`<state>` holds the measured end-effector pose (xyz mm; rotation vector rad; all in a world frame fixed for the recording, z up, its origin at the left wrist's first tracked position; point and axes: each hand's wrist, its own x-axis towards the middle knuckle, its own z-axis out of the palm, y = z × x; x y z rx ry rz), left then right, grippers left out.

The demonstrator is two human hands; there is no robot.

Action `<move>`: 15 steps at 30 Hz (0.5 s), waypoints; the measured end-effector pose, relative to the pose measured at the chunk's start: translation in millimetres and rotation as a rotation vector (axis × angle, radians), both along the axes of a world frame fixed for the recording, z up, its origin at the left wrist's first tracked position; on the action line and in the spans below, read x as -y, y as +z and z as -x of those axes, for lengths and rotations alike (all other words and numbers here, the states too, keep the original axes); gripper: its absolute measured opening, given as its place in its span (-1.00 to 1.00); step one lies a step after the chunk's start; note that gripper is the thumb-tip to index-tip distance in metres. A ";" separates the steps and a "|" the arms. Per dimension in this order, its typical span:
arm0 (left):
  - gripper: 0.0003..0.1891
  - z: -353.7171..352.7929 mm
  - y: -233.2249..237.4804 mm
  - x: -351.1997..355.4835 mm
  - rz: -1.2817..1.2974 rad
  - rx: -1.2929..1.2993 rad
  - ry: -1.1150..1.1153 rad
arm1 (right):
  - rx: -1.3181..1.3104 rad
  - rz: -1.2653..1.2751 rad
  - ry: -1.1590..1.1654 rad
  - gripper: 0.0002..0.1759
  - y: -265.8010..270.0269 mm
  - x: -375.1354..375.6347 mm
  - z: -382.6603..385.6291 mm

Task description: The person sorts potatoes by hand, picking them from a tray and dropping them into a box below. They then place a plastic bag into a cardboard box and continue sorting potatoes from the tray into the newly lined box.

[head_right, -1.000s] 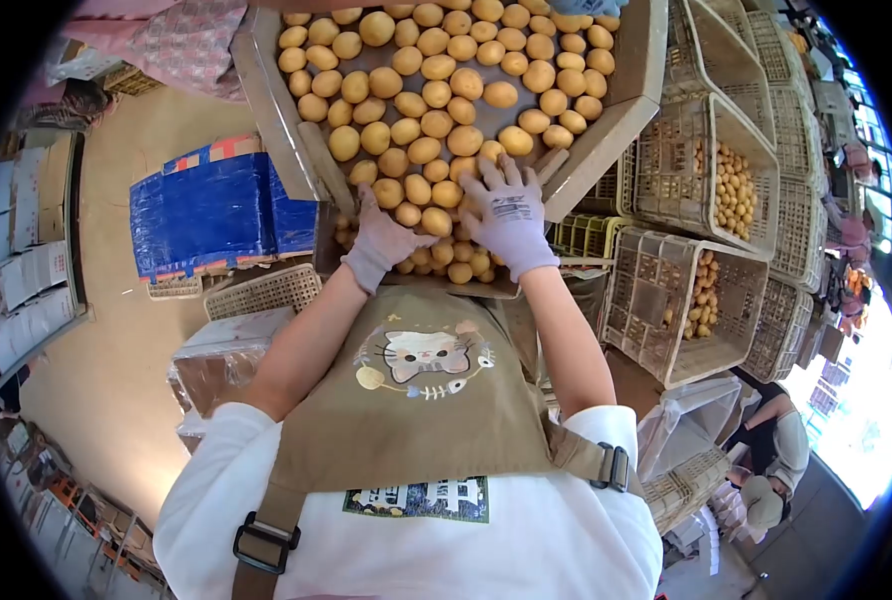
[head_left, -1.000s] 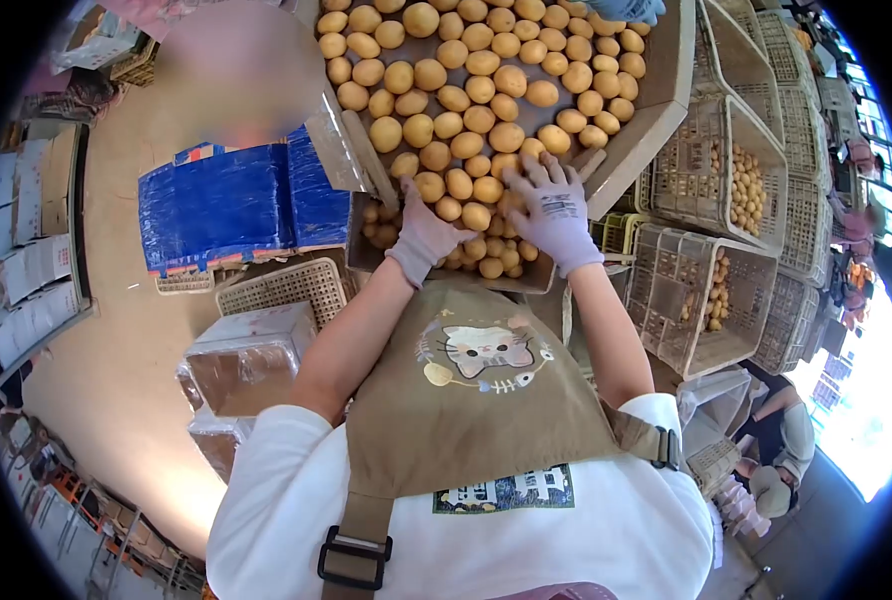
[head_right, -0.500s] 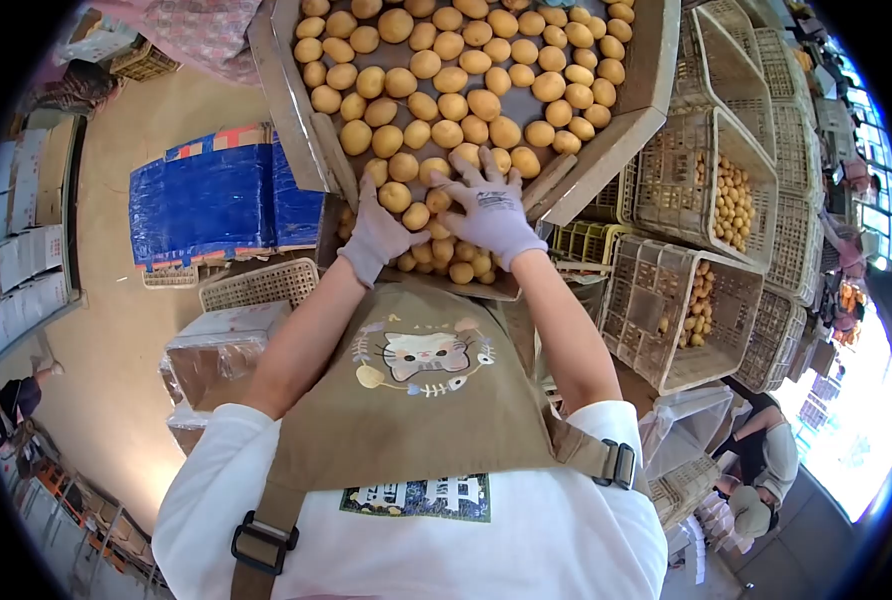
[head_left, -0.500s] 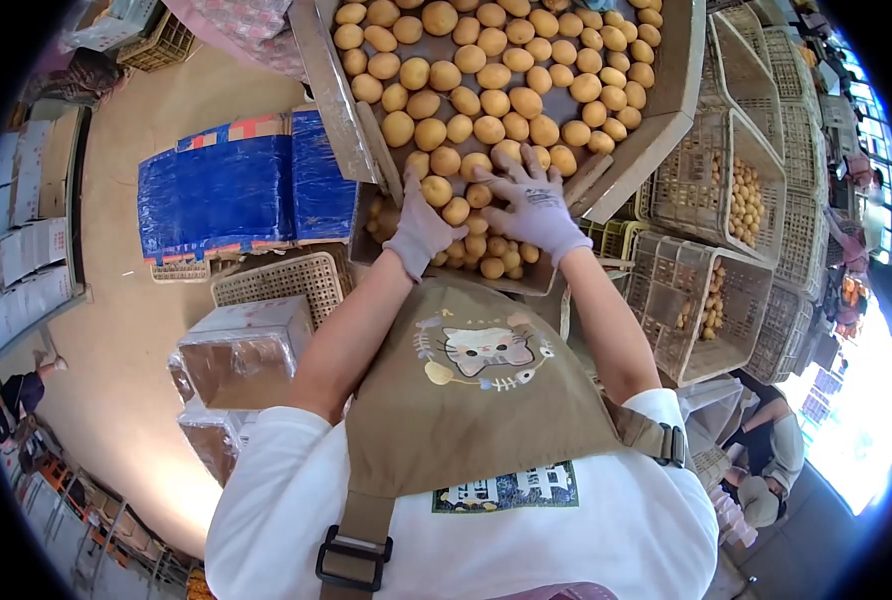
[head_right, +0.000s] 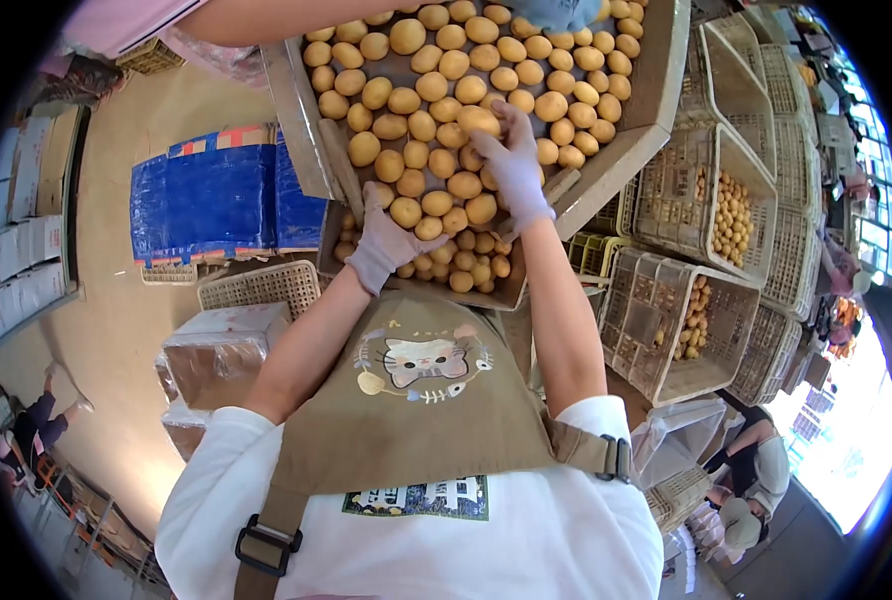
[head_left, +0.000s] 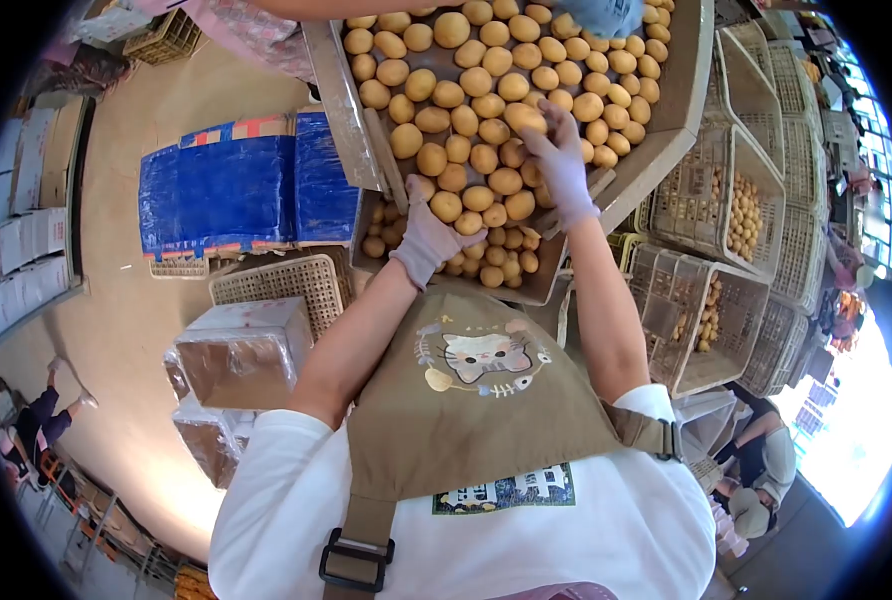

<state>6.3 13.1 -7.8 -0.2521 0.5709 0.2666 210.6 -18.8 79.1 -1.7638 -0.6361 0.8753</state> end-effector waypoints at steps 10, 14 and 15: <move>-0.02 -0.9 10.6 -2.2 -0.007 0.020 -0.017 | -1.185 -0.550 0.039 -0.38 -2.4 43.8 14.7; -0.02 -0.7 11.2 -1.2 -0.085 0.018 -0.037 | -1.367 -0.670 0.187 -0.40 -5.2 46.3 11.3; -0.05 0.6 9.4 -0.5 -0.075 0.036 -0.033 | -1.405 -0.692 0.189 -0.41 -1.8 44.6 13.2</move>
